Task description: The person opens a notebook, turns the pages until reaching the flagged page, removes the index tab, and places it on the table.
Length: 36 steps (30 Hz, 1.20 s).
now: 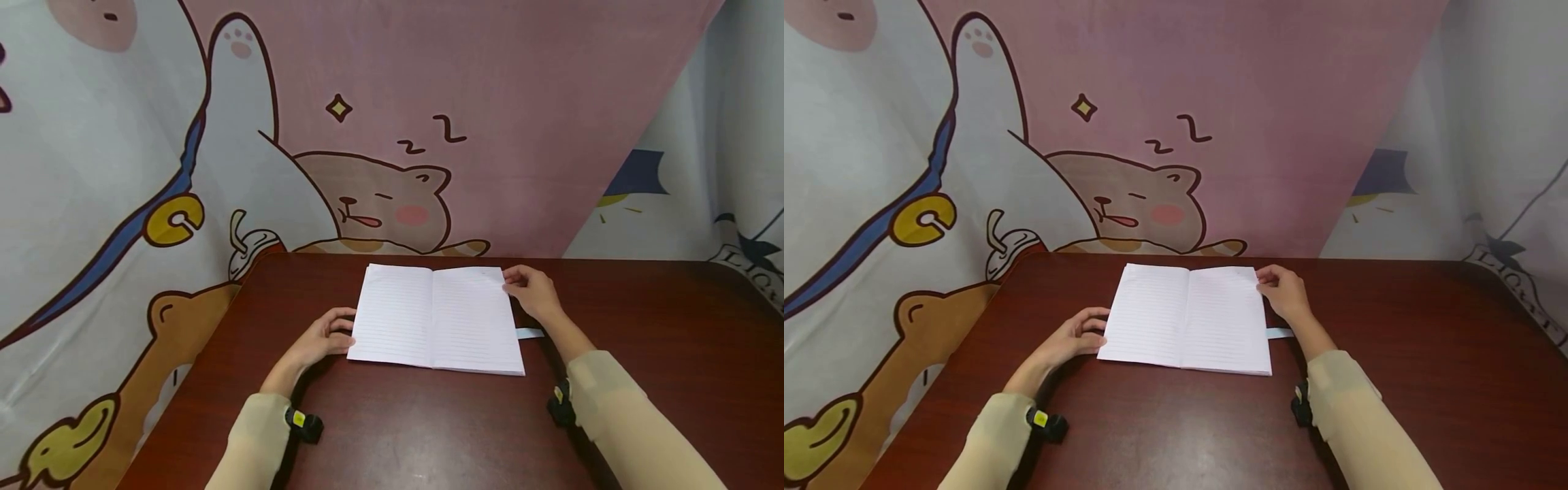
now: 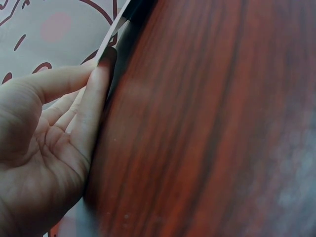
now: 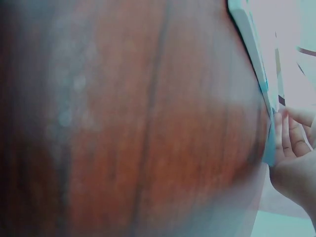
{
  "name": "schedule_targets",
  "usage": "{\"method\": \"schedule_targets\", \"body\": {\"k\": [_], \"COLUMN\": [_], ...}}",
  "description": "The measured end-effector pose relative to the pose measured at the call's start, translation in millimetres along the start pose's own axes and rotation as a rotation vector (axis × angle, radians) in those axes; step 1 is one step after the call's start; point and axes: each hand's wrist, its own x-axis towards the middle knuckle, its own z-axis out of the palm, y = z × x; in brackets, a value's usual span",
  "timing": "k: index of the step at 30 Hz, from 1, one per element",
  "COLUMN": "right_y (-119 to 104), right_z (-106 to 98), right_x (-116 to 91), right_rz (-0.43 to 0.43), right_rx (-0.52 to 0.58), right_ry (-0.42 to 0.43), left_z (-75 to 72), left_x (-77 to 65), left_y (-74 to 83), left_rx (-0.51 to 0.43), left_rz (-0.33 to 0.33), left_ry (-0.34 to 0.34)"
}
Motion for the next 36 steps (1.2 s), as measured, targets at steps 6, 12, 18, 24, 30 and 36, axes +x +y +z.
{"method": "schedule_targets", "body": {"k": [6,12,18,24,30,36], "right_y": [-1,-7,-18,-25,-34,-43], "right_z": [0,2,5,11,22,29], "right_x": [1,-3,-7,-8,-7,-10], "right_rz": [-0.011,-0.034,-0.099,-0.177,-0.169,-0.179], "right_rx": [0.076,0.164,0.251,0.214,0.224,0.179], "right_ry": [-0.006,-0.105,-0.23,-0.259,-0.272,-0.266], "left_z": [0.2,0.3,0.5,0.6,1.0,1.3], "left_x": [1.0,0.6,0.1,0.2,1.3,1.6], "left_y": [-0.2,0.8,0.1,-0.7,-1.1,-1.1], "left_rx": [0.01,0.017,0.017,0.015,0.005,0.005], "left_rz": [0.0,-0.017,-0.012,-0.005,-0.014,-0.008], "left_ry": [-0.002,0.013,0.015,0.014,0.023,0.023]}}
